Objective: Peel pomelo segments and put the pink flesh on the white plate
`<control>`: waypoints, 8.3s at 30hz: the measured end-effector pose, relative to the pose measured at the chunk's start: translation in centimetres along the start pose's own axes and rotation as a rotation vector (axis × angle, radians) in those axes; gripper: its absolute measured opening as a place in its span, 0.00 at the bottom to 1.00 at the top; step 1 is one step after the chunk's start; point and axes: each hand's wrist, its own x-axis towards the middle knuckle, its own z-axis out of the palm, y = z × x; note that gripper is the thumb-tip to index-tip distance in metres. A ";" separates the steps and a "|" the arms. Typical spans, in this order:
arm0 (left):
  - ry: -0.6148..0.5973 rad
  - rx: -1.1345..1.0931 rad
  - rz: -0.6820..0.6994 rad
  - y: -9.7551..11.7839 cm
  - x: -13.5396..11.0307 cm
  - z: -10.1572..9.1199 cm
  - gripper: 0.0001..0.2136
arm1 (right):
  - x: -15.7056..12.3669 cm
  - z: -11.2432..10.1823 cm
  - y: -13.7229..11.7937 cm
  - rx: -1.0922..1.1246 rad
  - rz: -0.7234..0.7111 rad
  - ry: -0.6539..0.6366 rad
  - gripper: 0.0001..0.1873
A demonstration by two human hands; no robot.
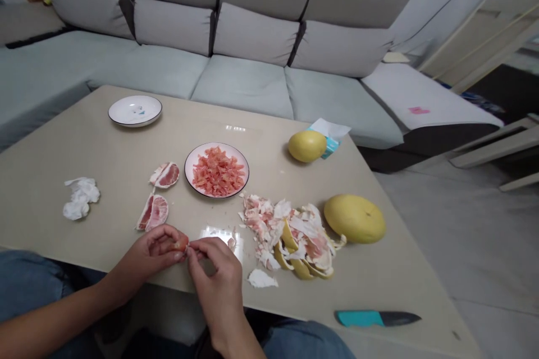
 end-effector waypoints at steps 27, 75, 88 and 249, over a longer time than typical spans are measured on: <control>0.000 0.153 -0.095 -0.3 -0.2 0.0 0.10 | -0.3 -0.1 -0.3 0.091 0.142 -0.042 0.08; -0.121 0.099 -0.099 0.8 -0.3 -0.7 0.07 | 0.2 -1.2 1.6 0.676 0.598 -0.335 0.15; -0.089 0.178 0.008 1.3 -0.1 -0.4 0.05 | 0.1 -0.8 1.8 0.651 0.621 -0.338 0.17; -0.006 0.188 0.035 0.0 0.4 1.4 0.06 | 0.0 -3.2 0.6 0.149 0.190 -0.231 0.06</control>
